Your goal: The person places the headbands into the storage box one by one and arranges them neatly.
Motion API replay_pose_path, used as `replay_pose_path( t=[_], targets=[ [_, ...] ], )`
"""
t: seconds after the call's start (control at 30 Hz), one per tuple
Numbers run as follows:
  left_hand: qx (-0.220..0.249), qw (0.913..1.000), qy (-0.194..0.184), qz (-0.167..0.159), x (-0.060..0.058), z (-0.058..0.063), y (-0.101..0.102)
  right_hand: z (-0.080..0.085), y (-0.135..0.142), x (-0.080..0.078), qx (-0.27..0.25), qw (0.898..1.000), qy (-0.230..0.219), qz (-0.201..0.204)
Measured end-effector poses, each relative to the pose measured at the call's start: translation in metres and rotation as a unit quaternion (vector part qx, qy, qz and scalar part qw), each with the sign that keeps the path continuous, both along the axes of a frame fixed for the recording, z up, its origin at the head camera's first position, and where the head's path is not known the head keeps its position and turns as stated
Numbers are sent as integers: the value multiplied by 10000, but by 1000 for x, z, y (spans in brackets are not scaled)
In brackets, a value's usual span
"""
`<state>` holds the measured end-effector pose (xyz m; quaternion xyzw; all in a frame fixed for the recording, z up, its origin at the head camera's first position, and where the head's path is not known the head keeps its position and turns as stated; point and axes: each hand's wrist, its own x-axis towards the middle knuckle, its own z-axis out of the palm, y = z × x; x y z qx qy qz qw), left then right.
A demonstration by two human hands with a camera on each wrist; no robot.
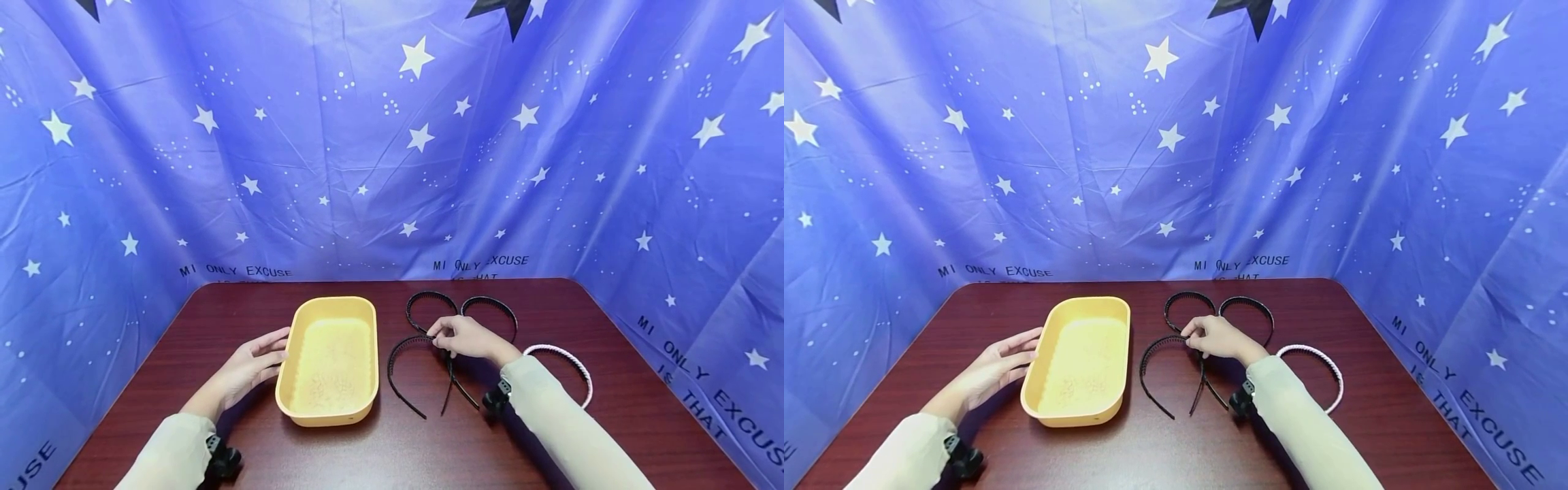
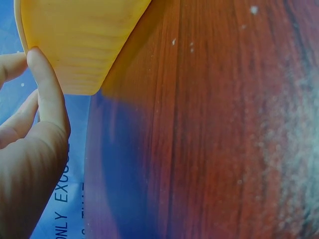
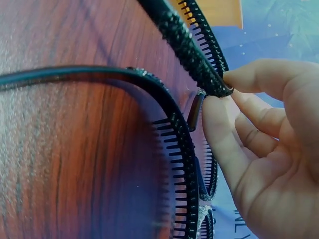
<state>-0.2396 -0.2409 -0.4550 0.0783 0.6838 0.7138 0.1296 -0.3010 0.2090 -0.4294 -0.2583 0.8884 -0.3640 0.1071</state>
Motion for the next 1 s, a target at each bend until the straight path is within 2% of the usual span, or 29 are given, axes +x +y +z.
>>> replay_pose_path(
  t=[0.27, 1.0],
  targets=[
    [14, 10000, -8, 22, 0, -1, 0, 5, 0, -1, -82, 10000, -53, 3],
    [48, 10000, 56, -64, 0, 1, -1, 32, -2, -7, -123, 9985, -447, 307]
  ],
)
